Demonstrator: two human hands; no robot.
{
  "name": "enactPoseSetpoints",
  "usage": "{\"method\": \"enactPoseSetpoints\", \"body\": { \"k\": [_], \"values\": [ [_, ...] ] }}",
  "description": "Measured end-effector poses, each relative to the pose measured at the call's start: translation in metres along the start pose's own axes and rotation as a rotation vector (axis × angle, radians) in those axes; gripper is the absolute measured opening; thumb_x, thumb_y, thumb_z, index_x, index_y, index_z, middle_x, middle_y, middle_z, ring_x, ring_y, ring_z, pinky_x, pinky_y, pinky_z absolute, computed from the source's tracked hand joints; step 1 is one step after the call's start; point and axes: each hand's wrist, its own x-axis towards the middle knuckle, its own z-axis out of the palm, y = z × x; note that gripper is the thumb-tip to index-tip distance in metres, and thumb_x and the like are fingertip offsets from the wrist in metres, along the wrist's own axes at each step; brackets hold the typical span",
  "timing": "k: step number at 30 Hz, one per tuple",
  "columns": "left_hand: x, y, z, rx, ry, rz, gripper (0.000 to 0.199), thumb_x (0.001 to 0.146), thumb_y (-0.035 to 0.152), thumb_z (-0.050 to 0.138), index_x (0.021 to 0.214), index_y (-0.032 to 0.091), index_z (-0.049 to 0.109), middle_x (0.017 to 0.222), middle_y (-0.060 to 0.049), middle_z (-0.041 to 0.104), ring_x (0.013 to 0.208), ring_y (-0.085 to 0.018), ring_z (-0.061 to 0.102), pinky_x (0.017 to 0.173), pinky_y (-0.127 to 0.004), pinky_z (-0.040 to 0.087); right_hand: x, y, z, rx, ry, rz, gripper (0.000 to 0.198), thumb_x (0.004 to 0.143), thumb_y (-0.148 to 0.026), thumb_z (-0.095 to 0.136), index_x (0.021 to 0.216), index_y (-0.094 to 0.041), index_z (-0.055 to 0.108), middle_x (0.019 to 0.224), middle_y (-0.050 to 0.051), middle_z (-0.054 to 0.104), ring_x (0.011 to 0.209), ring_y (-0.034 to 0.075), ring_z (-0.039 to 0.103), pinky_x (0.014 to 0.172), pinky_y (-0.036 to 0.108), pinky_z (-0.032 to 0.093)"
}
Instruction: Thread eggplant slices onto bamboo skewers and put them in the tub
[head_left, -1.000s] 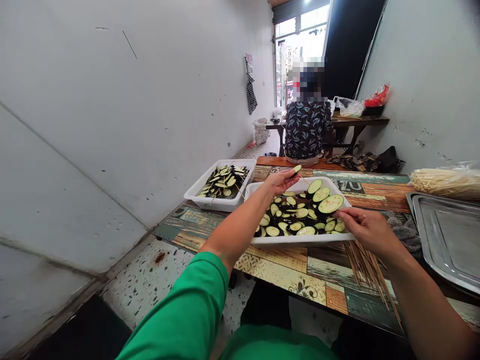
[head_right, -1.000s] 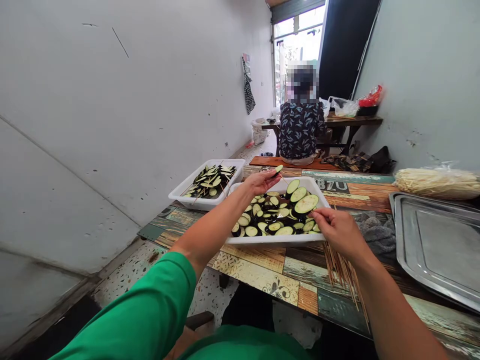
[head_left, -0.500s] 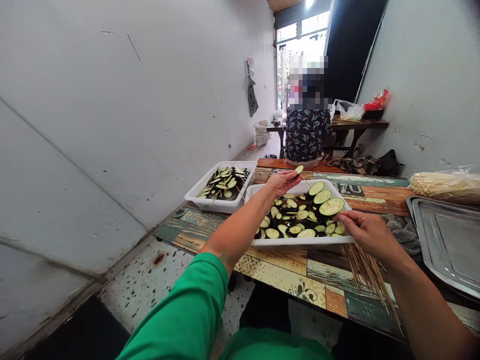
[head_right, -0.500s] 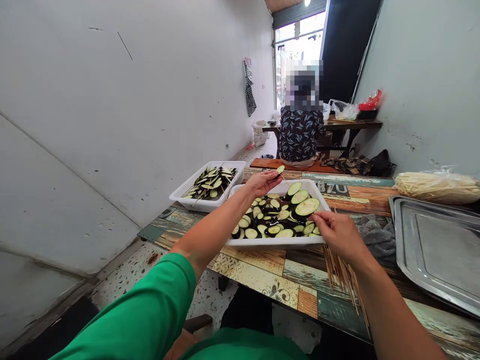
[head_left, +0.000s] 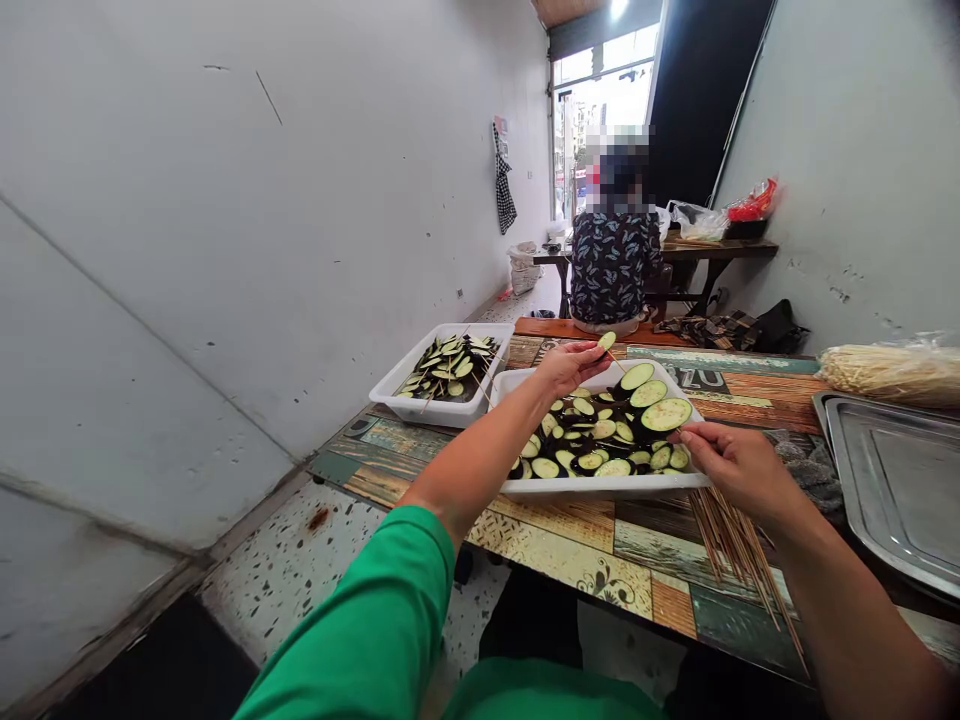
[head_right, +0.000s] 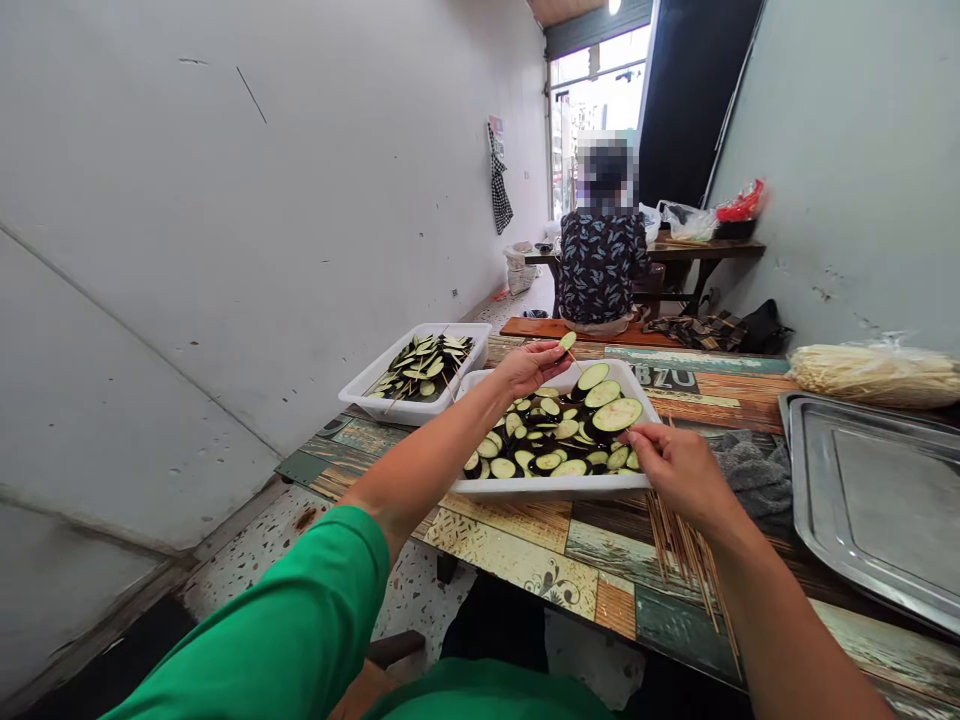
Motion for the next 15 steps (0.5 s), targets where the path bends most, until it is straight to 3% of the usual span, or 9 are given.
{"method": "enactPoseSetpoints", "body": {
  "k": [8, 15],
  "values": [
    [-0.002, -0.001, 0.000, 0.043, -0.034, -0.076, 0.011, 0.080, 0.000, 0.056, 0.073, 0.007, 0.062, 0.069, -0.007, 0.066, 0.067, -0.010, 0.065, 0.075, -0.024, 0.054, -0.001, -0.004, -0.002, -0.009, 0.018, -0.022, 0.035, 0.083, -0.037, 0.046, 0.079, -0.017, 0.073, 0.060, 0.002, 0.066, 0.049, 0.013, 0.051, 0.045, 0.023, 0.035],
    [-0.001, -0.013, 0.004, 0.135, -0.029, -0.143, 0.007, 0.074, 0.004, 0.065, 0.075, 0.010, 0.062, 0.071, -0.005, 0.067, 0.063, -0.010, 0.064, 0.070, -0.025, 0.053, -0.001, -0.004, -0.001, -0.005, 0.060, -0.018, 0.035, 0.082, -0.038, 0.046, 0.078, -0.017, 0.073, 0.062, 0.003, 0.067, 0.053, 0.014, 0.055, 0.048, 0.023, 0.037]
  ]
}}
